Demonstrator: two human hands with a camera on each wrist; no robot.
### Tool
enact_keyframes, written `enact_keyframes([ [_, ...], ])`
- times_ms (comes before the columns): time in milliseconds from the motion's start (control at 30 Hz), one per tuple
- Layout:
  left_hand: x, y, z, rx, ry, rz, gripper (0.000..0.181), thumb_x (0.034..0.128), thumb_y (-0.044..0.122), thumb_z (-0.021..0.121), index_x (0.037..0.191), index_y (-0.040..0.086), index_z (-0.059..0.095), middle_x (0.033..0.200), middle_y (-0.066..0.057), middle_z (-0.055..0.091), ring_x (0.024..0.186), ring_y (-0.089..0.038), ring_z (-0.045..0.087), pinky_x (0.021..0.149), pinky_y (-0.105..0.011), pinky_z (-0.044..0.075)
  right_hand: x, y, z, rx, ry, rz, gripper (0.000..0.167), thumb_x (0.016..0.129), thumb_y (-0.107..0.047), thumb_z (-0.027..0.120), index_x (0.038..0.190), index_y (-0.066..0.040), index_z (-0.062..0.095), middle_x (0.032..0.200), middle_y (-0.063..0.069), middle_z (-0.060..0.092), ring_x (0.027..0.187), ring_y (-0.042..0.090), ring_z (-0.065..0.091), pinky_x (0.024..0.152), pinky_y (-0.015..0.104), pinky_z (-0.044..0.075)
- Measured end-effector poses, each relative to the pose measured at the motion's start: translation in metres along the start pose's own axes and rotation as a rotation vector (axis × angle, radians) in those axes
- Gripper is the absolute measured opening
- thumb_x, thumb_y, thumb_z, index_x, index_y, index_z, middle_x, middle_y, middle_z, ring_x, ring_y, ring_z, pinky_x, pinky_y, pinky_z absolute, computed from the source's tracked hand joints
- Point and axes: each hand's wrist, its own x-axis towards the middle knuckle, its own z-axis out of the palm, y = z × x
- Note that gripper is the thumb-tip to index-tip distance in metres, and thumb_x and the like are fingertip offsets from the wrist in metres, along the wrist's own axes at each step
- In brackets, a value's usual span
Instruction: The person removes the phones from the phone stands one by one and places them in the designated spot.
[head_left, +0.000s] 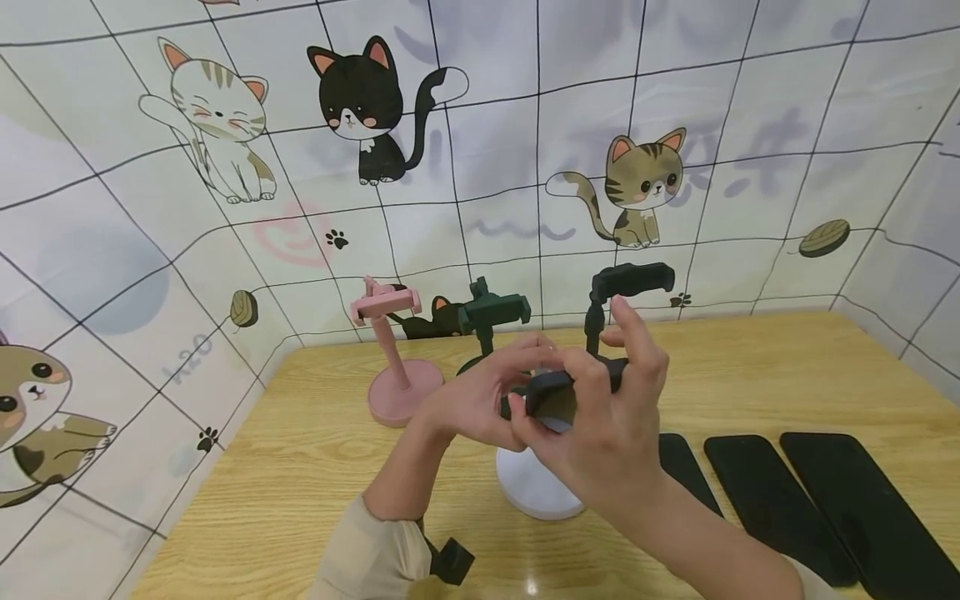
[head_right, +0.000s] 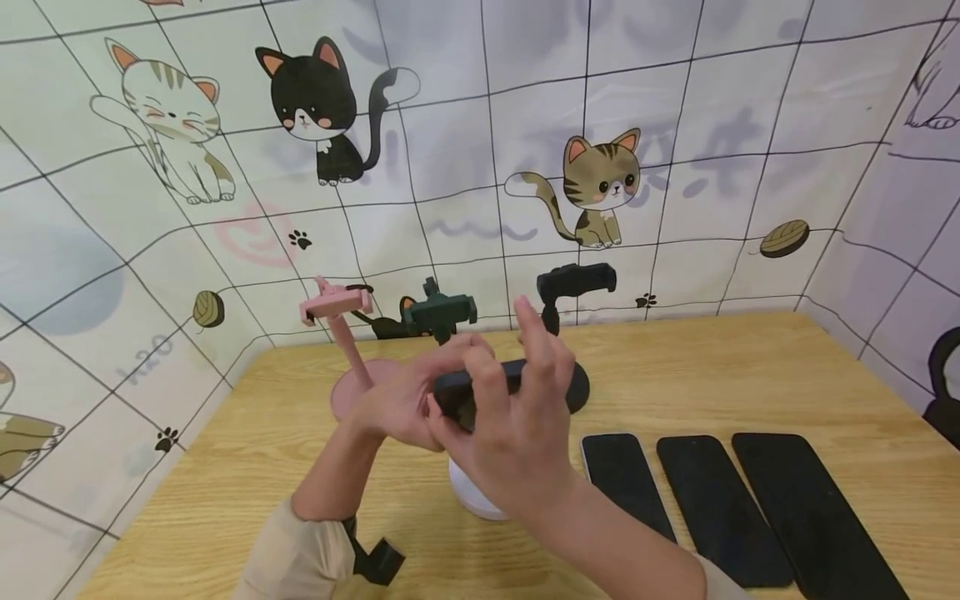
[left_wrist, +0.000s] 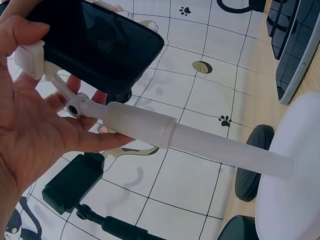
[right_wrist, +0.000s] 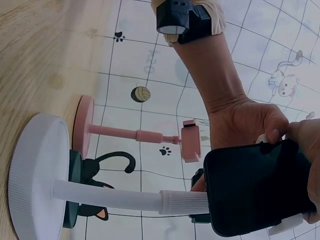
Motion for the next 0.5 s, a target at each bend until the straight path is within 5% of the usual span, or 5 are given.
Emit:
enact_keyframes([
  [500, 0.0043, 0.0014, -0.0024, -0.021, -0.055, -0.013, 0.042, 0.062, -0.002, 0.062, 0.103, -0.001, 0.054, 0.091, -0.006, 0.041, 0.087, -0.018, 0.038, 0.074, -0.029, 0.043, 0.0, 0.0018, -0.0009, 0.011, -0.013, -0.026, 0.033, 0.081, -0.031, 0.054, 0.084, 0.001, 0.048, 0.12, 0.028, 0.035, 0.101, 0.043, 0.036, 0.067, 0.044, 0.033],
])
